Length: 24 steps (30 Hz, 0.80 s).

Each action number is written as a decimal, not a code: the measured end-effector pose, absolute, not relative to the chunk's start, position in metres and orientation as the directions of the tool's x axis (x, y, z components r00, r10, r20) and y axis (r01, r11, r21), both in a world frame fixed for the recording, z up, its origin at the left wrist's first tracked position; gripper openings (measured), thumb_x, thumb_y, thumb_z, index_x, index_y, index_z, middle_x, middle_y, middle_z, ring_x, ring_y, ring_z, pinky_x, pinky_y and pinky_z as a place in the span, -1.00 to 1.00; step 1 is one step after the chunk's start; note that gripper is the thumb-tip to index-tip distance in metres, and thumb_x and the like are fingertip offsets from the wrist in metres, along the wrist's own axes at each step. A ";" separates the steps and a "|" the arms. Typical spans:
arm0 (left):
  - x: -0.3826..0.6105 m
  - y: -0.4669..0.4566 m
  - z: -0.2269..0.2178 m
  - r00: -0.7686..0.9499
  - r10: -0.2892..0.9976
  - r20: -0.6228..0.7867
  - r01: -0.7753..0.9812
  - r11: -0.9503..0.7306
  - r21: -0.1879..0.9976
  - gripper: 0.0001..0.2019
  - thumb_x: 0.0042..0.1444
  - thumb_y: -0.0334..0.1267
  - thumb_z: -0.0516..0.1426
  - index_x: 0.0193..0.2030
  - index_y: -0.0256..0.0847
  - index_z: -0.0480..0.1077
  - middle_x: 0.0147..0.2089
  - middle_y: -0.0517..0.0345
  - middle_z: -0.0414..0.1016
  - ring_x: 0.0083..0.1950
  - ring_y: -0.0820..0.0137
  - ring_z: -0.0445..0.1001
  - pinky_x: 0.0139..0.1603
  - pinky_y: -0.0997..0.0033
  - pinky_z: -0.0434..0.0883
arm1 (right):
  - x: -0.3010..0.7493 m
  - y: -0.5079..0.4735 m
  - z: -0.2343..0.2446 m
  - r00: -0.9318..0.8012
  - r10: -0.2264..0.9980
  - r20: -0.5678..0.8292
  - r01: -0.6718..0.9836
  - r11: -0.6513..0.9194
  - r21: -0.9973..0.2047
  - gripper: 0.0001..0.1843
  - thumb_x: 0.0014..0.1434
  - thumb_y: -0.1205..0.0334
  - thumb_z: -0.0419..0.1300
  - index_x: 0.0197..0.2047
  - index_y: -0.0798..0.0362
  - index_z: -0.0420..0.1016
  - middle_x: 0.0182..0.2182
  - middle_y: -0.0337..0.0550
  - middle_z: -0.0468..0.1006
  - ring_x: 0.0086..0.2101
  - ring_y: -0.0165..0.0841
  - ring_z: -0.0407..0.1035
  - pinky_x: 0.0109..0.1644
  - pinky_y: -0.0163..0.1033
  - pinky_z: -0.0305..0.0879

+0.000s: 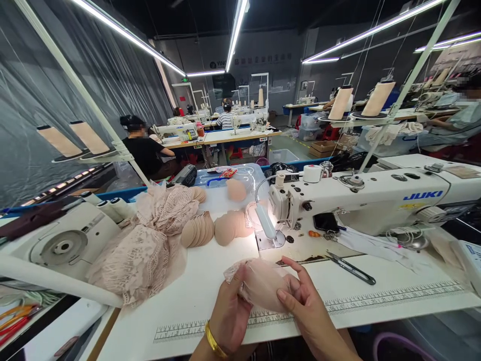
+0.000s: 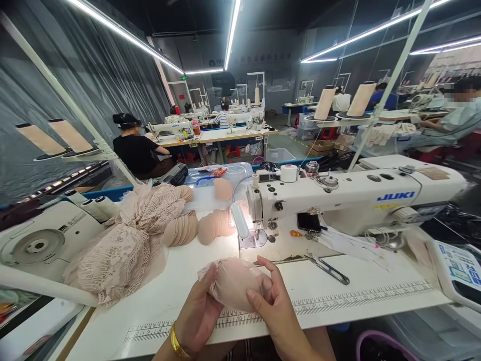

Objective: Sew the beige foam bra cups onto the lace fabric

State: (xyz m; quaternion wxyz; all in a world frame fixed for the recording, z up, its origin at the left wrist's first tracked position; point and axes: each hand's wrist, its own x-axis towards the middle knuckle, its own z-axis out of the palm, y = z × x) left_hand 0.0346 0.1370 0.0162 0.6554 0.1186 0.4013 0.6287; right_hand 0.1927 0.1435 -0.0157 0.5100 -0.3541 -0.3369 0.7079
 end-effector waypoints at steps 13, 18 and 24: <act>0.031 0.135 0.014 -0.025 0.959 -0.281 -0.705 0.182 0.685 -0.58 0.01 -0.17 0.48 0.00 -0.29 0.65 0.02 -0.14 0.67 0.15 0.04 0.56 0.22 0.18 0.47 | 0.192 0.144 -0.019 -0.217 0.967 -0.133 -0.492 -0.226 -0.841 -0.08 0.08 -0.14 0.49 0.37 -0.21 0.16 -0.06 -0.15 0.63 -0.02 -0.14 0.49 0.11 -0.05 0.39; 0.035 0.142 0.015 -0.049 0.943 -0.330 -0.682 0.210 0.701 -0.55 -0.04 -0.11 0.49 -0.05 -0.31 0.66 0.01 -0.15 0.67 0.13 0.01 0.56 0.19 0.16 0.48 | 0.194 0.143 -0.022 -0.250 0.963 -0.103 -0.488 -0.217 -0.845 -0.08 0.14 -0.10 0.46 0.40 -0.21 0.08 -0.04 -0.14 0.61 -0.04 -0.18 0.50 0.10 -0.09 0.38; 0.014 0.152 0.034 0.147 0.971 -0.189 -0.448 0.236 0.862 -0.54 0.05 -0.04 0.43 0.05 -0.22 0.61 0.06 -0.11 0.64 0.12 0.01 0.55 0.16 0.12 0.47 | 0.239 0.172 -0.029 -0.501 0.864 0.043 -0.095 -0.005 -0.995 0.01 0.27 0.00 0.36 0.53 -0.22 -0.21 -0.19 -0.22 0.58 -0.15 -0.23 0.49 0.03 -0.08 0.36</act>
